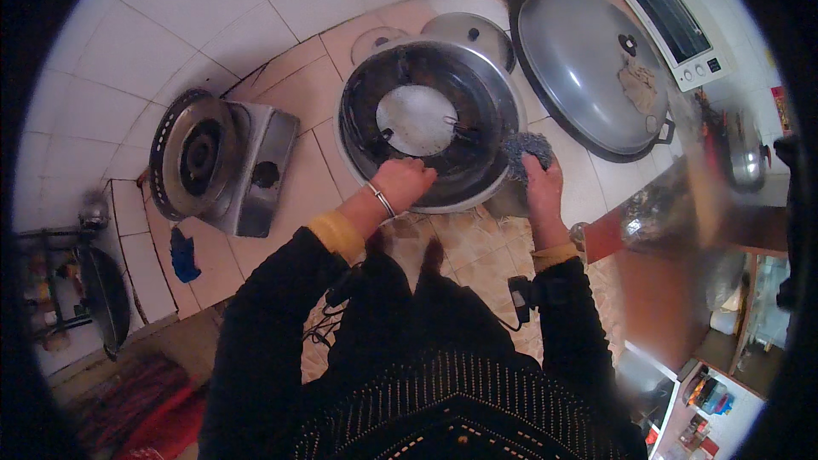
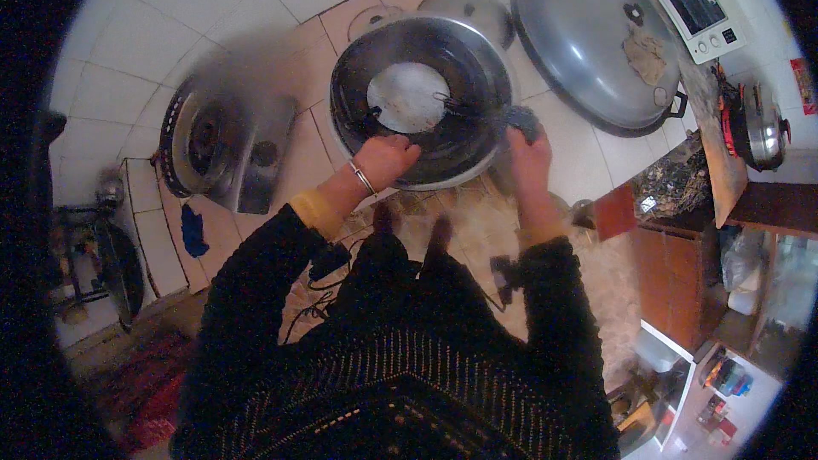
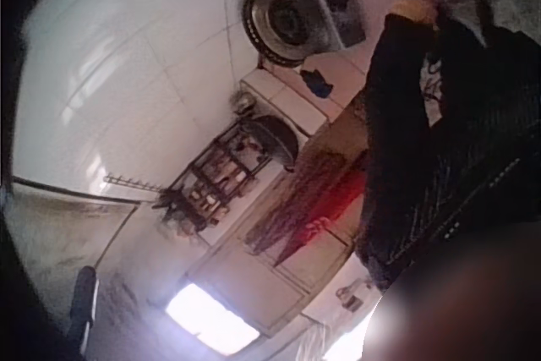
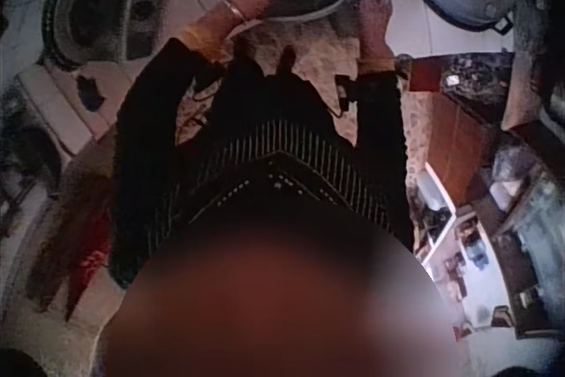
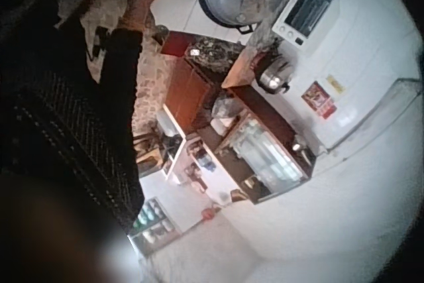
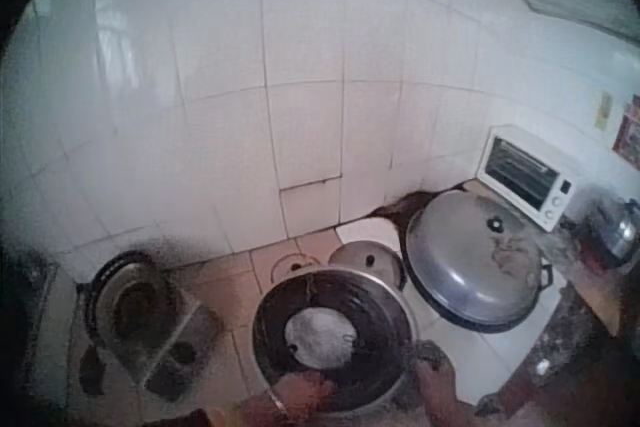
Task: The person wipes a tiled kitchen counter with a blue cloth, then scrubs a black circular tray in a metal basin filled with soapy water. The person repeatedly scrubs the tray with a sponge, rinses it, and continues scrubbing until the end of the clip.
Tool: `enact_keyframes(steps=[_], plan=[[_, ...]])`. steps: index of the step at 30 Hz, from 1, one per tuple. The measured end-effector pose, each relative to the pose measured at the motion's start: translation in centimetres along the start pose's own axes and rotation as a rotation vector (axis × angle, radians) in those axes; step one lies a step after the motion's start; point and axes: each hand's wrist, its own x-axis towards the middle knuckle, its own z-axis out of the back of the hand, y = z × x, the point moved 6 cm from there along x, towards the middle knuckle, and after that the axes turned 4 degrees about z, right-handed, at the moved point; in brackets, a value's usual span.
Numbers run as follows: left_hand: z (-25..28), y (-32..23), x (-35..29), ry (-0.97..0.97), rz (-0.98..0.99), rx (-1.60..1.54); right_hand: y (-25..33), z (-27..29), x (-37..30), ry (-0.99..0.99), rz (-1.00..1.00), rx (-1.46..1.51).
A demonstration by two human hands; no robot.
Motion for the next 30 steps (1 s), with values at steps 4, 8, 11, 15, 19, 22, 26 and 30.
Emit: enact_keyframes(steps=[4,8,11,15,19,22,26,30], plan=[[-2.5,0.8,0.1,0.098,0.040,0.080,0.7,-3.0,-0.1,0.139,0.220,-0.286],[-3.6,1.9,0.4,0.198,0.120,-0.002,0.3,-7.2,-0.9,0.375,0.402,-0.710],[-3.6,2.9,0.8,0.336,0.148,-0.065,-1.5,-9.0,-1.0,0.525,0.379,-1.057],[-2.2,4.1,0.8,0.298,0.238,-0.101,-3.9,-10.1,-0.4,0.547,0.383,-1.321],[0.9,6.6,0.3,-0.264,0.402,-0.004,-6.1,-9.9,1.3,0.576,0.391,-1.370],[1.3,9.2,-0.8,-0.456,0.554,-0.133,-6.4,-9.6,2.2,0.613,0.462,-1.343],[0.7,11.4,-1.7,-0.412,0.768,-0.391,-6.0,-9.1,1.4,0.655,0.442,-1.303],[-0.4,11.6,-1.9,-0.272,0.996,-0.614,-6.3,-8.8,0.2,0.658,0.433,-1.415]])
